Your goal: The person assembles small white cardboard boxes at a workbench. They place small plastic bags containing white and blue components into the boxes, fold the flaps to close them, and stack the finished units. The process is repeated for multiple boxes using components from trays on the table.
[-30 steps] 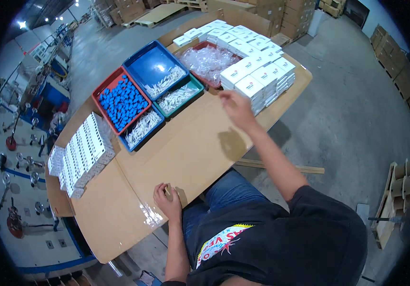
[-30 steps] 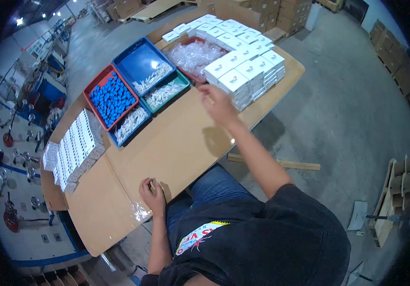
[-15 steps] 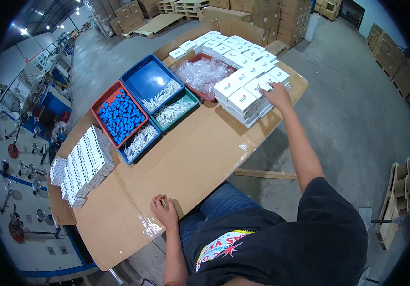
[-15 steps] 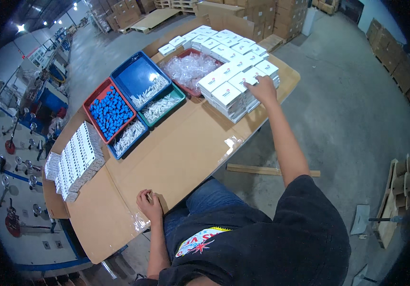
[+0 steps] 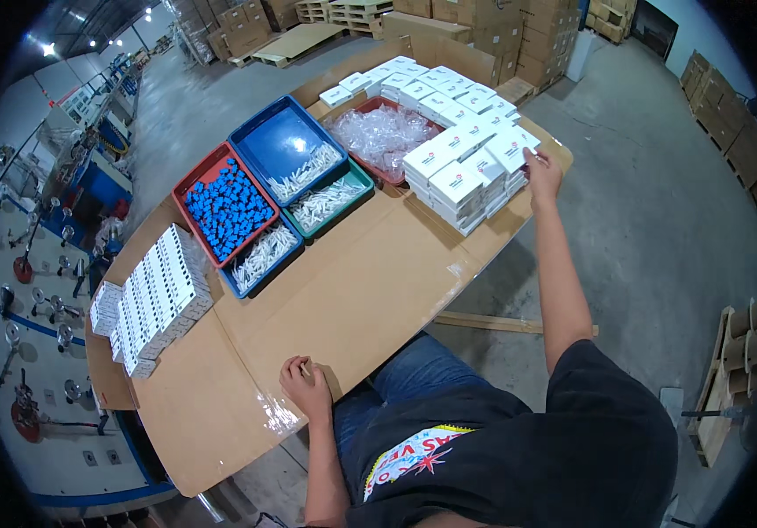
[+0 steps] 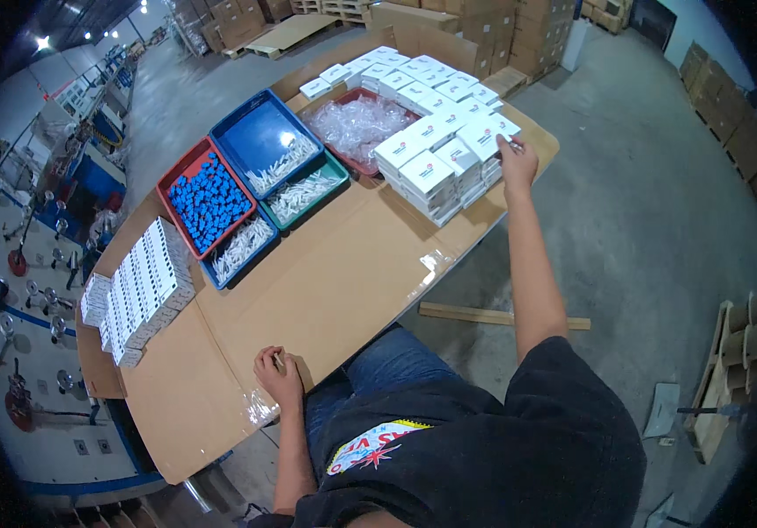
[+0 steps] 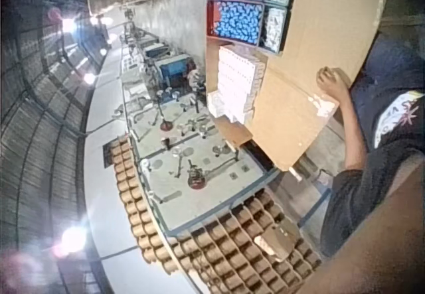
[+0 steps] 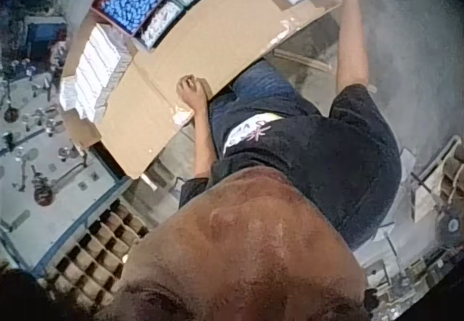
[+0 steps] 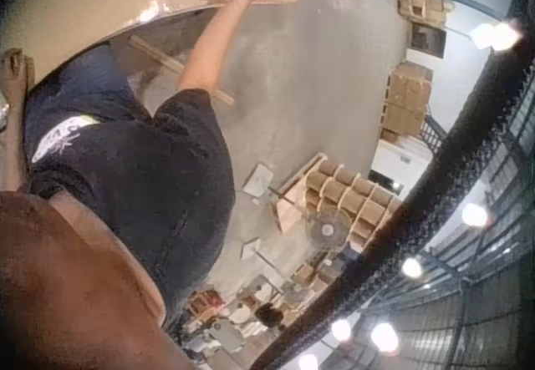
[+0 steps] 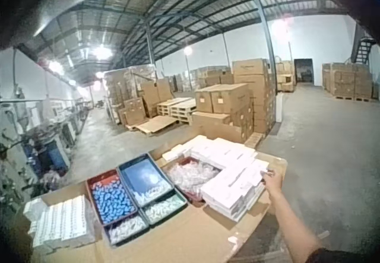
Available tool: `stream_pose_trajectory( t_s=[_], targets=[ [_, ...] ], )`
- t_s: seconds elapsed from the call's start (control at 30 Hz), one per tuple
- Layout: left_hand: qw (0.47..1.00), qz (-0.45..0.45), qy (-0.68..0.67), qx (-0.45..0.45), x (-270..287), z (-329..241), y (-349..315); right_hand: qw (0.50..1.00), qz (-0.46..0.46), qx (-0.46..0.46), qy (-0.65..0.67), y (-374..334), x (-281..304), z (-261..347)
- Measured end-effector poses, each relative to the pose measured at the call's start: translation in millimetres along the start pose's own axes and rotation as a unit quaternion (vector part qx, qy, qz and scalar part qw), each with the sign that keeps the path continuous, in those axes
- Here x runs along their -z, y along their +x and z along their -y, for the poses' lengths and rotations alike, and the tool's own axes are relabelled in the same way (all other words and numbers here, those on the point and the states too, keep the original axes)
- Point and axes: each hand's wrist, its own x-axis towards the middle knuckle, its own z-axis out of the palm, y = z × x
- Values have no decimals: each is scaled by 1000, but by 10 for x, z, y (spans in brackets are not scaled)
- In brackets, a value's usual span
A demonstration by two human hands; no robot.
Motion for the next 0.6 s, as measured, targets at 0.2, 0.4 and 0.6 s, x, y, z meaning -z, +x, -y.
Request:
stream_pose_trajectory(
  t_s=[0.2,0.4,0.6],
  targets=[
    [1000,-1,-3,-4,6,-8,-19,932,108,-52,341,-752,-273,843],
    [988,-16,-152,9,-43,105,-23,889,233,-66,388,-1267,-621,1146],
    [972,44,-223,-63,220,-363,98,864,329,-46,379,-1613,-1003,1147]
  ],
)
